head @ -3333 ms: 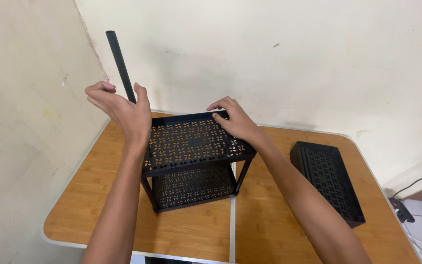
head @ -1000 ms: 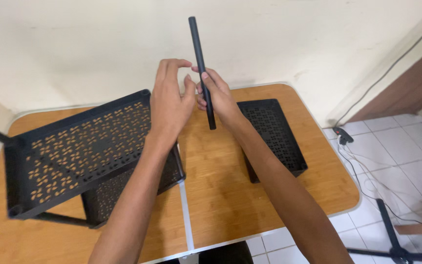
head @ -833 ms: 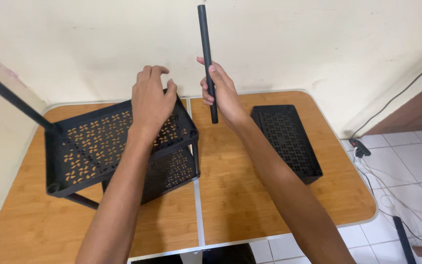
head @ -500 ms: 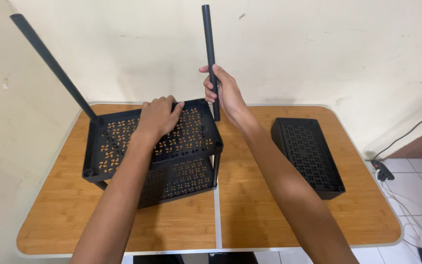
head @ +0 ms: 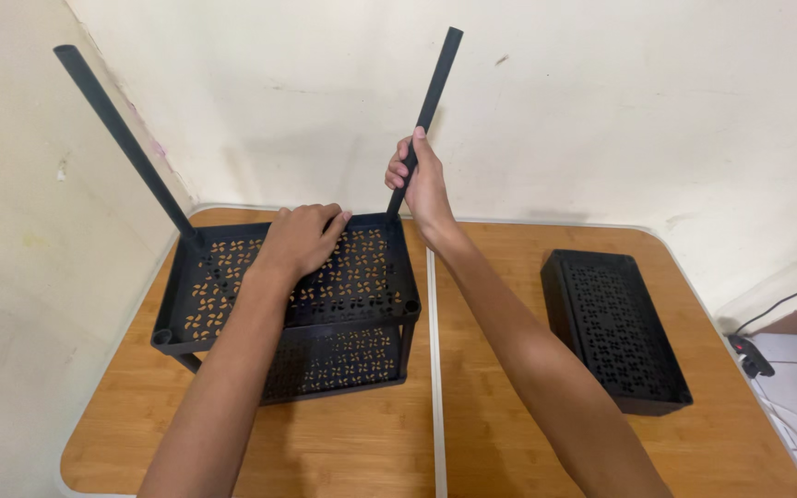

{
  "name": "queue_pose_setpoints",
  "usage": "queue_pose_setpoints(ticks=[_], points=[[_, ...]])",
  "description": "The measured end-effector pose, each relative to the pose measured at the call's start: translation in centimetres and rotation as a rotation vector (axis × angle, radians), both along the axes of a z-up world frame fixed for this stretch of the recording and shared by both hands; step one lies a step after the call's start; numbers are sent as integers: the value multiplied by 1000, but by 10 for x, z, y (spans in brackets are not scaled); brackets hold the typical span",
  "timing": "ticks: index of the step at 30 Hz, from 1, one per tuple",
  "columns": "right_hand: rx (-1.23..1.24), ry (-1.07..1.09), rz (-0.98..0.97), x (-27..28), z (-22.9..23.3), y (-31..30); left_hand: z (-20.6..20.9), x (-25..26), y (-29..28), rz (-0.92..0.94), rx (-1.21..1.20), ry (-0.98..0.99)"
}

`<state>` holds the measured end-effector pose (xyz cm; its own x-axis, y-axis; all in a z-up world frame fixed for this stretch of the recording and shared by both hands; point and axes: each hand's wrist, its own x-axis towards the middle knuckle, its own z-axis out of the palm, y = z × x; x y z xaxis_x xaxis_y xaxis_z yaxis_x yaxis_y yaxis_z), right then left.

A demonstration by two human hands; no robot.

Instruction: The person assembles a black plastic two-tiered stool by stacking the perforated trays and inserting the legs. They insert one leg, then a second, and finally a third leg into the corner holes of the stacked trays.

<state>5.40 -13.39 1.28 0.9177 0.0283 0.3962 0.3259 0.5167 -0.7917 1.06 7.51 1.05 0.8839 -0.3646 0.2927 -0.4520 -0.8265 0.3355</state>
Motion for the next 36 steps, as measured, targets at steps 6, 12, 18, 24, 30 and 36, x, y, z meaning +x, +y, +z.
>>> queue_pose_setpoints(ticks=[6,12,18,24,30,36], points=[[-121,1,-14,10,4,-5,5,6,2,-21,-23,-17],[-235,24,76,6,14,1,4,5,4,-10,-39,9],[-393,-32,79,-3,20,6,9,4,4,-12,-40,-5],[-258,-106,117,-4,4,8,1,5,1,21,-54,28],[-224,-122,77,-1,0,14,1,5,1,35,-34,12],[-222,-119,39,-1,-1,17,-2,5,0,41,-36,-42]])
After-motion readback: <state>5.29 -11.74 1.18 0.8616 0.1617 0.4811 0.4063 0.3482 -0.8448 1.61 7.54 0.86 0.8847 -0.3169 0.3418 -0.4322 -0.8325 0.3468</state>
